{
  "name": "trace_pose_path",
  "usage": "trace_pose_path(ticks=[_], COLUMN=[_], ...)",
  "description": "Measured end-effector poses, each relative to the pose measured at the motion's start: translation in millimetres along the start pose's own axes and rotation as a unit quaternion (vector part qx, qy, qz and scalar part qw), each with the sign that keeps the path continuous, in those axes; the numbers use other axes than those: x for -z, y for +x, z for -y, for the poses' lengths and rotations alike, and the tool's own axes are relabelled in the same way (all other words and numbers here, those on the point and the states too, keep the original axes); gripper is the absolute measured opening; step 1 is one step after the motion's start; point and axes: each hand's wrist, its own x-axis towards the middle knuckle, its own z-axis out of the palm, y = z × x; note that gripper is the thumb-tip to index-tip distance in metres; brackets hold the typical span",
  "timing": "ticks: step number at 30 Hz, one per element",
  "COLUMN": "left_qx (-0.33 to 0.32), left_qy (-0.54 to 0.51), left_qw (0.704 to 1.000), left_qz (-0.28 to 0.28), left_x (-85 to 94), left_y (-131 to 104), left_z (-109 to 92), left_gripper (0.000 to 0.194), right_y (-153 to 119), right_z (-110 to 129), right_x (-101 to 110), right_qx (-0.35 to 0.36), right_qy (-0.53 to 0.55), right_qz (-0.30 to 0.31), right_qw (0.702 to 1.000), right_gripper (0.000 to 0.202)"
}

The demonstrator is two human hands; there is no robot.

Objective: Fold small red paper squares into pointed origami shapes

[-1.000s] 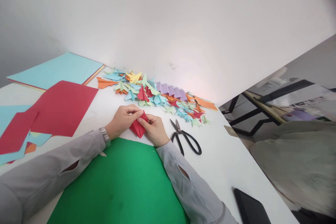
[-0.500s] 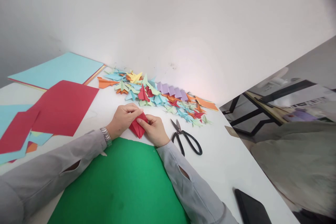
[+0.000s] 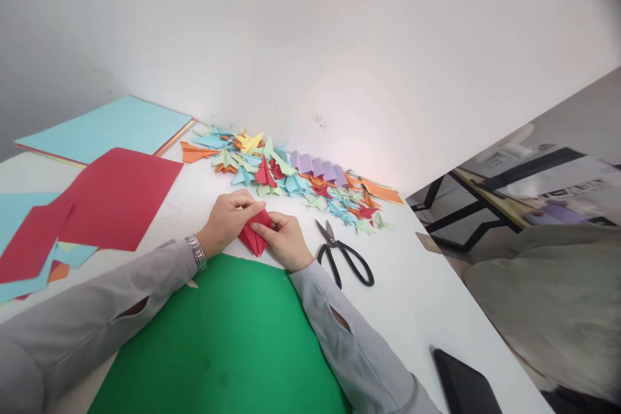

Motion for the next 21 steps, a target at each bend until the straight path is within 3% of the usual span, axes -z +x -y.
trace_pose_path(ticks=[8,12,21], left_qx=[0.071,0.050,0.014], left_qy=[-0.056,-0.035,-0.001], left_qw=[0.996,0.998,1.000], left_qz=[0.008,0.024,0.027], left_x=[0.4,1.8,1.7], left_y=[1.6,1.5,1.1], left_z=[-0.1,2.4,0.9], left_gripper=[0.030,0.014,0.018], right_y=[0.5,1.6,1.8], right_z=[-1.6,-4.8,-5.3], right_x=[0.6,1.2,1.7], right_qx=[-0.020,-0.015,-0.004], right_qy=[0.053,0.083,0.052], right_qz=[-0.029,-0.048,-0.031], right_qw=[0.998,0.995,0.998], right_gripper=[0.024,0.027,0.029])
